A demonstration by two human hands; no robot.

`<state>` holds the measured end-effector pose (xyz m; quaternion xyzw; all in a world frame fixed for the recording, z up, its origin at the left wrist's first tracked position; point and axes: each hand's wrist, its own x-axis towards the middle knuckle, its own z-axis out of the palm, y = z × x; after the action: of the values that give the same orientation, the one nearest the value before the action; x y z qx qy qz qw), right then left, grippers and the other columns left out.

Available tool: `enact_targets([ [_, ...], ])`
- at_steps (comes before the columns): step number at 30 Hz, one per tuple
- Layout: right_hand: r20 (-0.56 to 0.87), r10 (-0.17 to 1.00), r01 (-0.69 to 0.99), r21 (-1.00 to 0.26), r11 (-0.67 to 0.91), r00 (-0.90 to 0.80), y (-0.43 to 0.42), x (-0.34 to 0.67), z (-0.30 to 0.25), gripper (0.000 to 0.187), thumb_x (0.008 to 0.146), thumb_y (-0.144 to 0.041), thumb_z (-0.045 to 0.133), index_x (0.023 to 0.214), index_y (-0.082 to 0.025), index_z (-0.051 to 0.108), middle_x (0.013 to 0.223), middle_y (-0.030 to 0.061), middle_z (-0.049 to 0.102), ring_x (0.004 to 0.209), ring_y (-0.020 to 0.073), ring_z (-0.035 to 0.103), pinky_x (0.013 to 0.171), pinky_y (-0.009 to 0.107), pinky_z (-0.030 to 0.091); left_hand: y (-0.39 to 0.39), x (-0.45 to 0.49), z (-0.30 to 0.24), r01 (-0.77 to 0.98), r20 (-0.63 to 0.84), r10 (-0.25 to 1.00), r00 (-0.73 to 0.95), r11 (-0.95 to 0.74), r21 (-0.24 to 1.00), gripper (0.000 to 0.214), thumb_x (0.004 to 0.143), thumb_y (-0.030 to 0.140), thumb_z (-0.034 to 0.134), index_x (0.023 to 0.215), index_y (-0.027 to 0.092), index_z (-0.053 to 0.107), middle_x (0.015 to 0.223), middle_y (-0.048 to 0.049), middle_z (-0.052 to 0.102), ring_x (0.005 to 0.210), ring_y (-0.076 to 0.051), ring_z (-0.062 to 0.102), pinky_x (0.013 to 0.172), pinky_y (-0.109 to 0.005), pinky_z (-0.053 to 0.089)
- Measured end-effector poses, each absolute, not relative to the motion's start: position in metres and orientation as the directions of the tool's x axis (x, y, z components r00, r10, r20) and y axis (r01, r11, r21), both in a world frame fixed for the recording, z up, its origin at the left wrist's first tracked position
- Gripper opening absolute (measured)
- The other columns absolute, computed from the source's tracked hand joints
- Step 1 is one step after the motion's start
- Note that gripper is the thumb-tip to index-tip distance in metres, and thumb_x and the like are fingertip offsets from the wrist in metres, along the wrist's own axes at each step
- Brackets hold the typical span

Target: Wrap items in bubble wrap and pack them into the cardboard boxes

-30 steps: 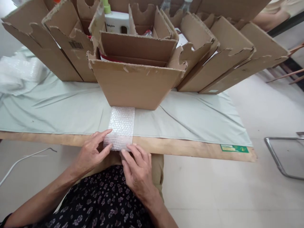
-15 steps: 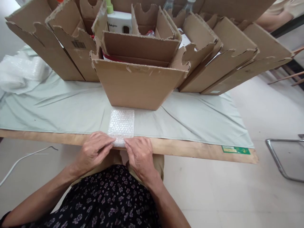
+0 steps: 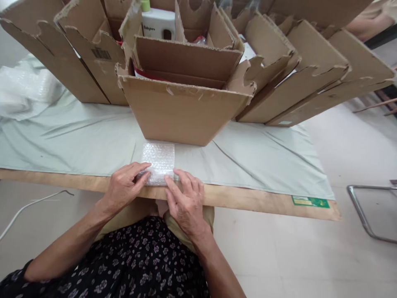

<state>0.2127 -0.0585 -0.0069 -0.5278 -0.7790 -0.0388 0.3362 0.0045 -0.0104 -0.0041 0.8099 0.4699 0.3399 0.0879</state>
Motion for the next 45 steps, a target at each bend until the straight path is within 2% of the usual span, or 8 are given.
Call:
enact_targets([
  [7,0.460,0.806,0.829,-0.226,0.512,-0.373,-0.045,0.211,-0.006,0.024,0.101,-0.019,0.062,0.123,-0.022,0.070,0.136,0.0078,0.073,0.134,0.0285,0.061,0.107,0.045,0.043,-0.007,0.004,-0.005,0.733,0.447,0.820,0.358,-0.543,0.409,0.017,0.101,0.017,0.058,0.113,0.015,0.070,0.089,-0.0052,0.076,0.073,-0.018,0.069,0.070,-0.032,0.057],
  [14,0.421,0.814,0.752,-0.357,0.555,-0.401,-0.042,0.215,0.006,0.023,0.103,-0.013,0.054,0.118,-0.019,0.071,0.115,0.0055,0.080,0.114,0.0244,0.069,0.102,0.043,0.044,-0.030,-0.008,0.008,0.617,0.472,0.785,0.402,-0.613,0.494,0.029,0.095,0.025,0.071,0.122,0.016,0.068,0.128,-0.0167,0.069,0.120,-0.031,0.064,0.102,-0.049,0.053],
  [20,0.343,0.900,0.703,-0.569,0.426,-0.267,-0.037,0.219,0.007,0.030,0.108,-0.030,0.049,0.131,-0.019,0.066,0.117,0.0079,0.079,0.102,0.0216,0.070,0.092,0.039,0.052,-0.017,-0.007,0.007,0.601,0.439,0.822,0.363,-0.567,0.563,0.019,0.098,0.015,0.063,0.116,0.014,0.069,0.097,-0.0072,0.076,0.090,-0.022,0.069,0.084,-0.039,0.054],
  [25,0.384,0.898,0.807,-0.448,0.386,-0.216,-0.031,0.217,-0.004,0.036,0.105,-0.039,0.056,0.134,-0.019,0.065,0.125,0.0130,0.074,0.112,0.0285,0.067,0.093,0.044,0.049,0.006,0.004,-0.002,0.715,0.415,0.849,0.325,-0.509,0.480,0.021,0.100,0.023,0.061,0.115,0.011,0.071,0.100,-0.0114,0.075,0.090,-0.027,0.069,0.082,-0.044,0.056],
  [28,0.374,0.906,0.831,-0.426,0.358,-0.198,-0.028,0.215,-0.008,0.028,0.104,-0.032,0.058,0.125,-0.019,0.070,0.115,0.0102,0.077,0.104,0.0275,0.067,0.089,0.043,0.048,0.000,0.005,-0.001,0.684,0.423,0.889,0.173,-0.418,0.599,0.030,0.099,0.029,0.064,0.122,0.011,0.069,0.106,-0.0123,0.072,0.092,-0.024,0.068,0.083,-0.042,0.058],
  [33,0.361,0.927,0.781,-0.546,0.302,-0.106,-0.027,0.214,-0.011,0.020,0.103,-0.028,0.059,0.116,-0.021,0.074,0.104,0.0056,0.080,0.097,0.0247,0.068,0.089,0.041,0.046,-0.038,-0.006,0.015,0.343,-0.015,1.000,0.003,0.013,0.939,0.030,0.096,0.041,0.069,0.113,0.017,0.072,0.093,-0.0060,0.073,0.079,-0.016,0.068,0.069,-0.029,0.060],
  [37,0.303,0.953,0.701,-0.674,0.233,-0.027,-0.031,0.217,-0.006,0.019,0.102,-0.027,0.058,0.110,-0.023,0.076,0.099,0.0039,0.080,0.091,0.0232,0.069,0.090,0.041,0.047,-0.060,-0.003,0.024,0.029,-0.479,0.832,0.281,0.491,0.871,0.041,0.089,0.049,0.076,0.115,0.017,0.074,0.108,-0.0115,0.079,0.081,-0.019,0.075,0.070,-0.032,0.064],
  [45,0.216,0.963,0.585,-0.765,0.269,-0.161,-0.054,0.216,0.016,0.017,0.099,-0.027,0.061,0.104,-0.026,0.077,0.093,0.0021,0.080,0.087,0.0210,0.072,0.089,0.041,0.053,-0.062,0.021,0.013,-0.333,-0.429,0.870,0.243,0.490,0.805,0.056,0.081,0.049,0.086,0.123,0.015,0.071,0.119,-0.0130,0.078,0.109,-0.026,0.073,0.102,-0.042,0.058],
])
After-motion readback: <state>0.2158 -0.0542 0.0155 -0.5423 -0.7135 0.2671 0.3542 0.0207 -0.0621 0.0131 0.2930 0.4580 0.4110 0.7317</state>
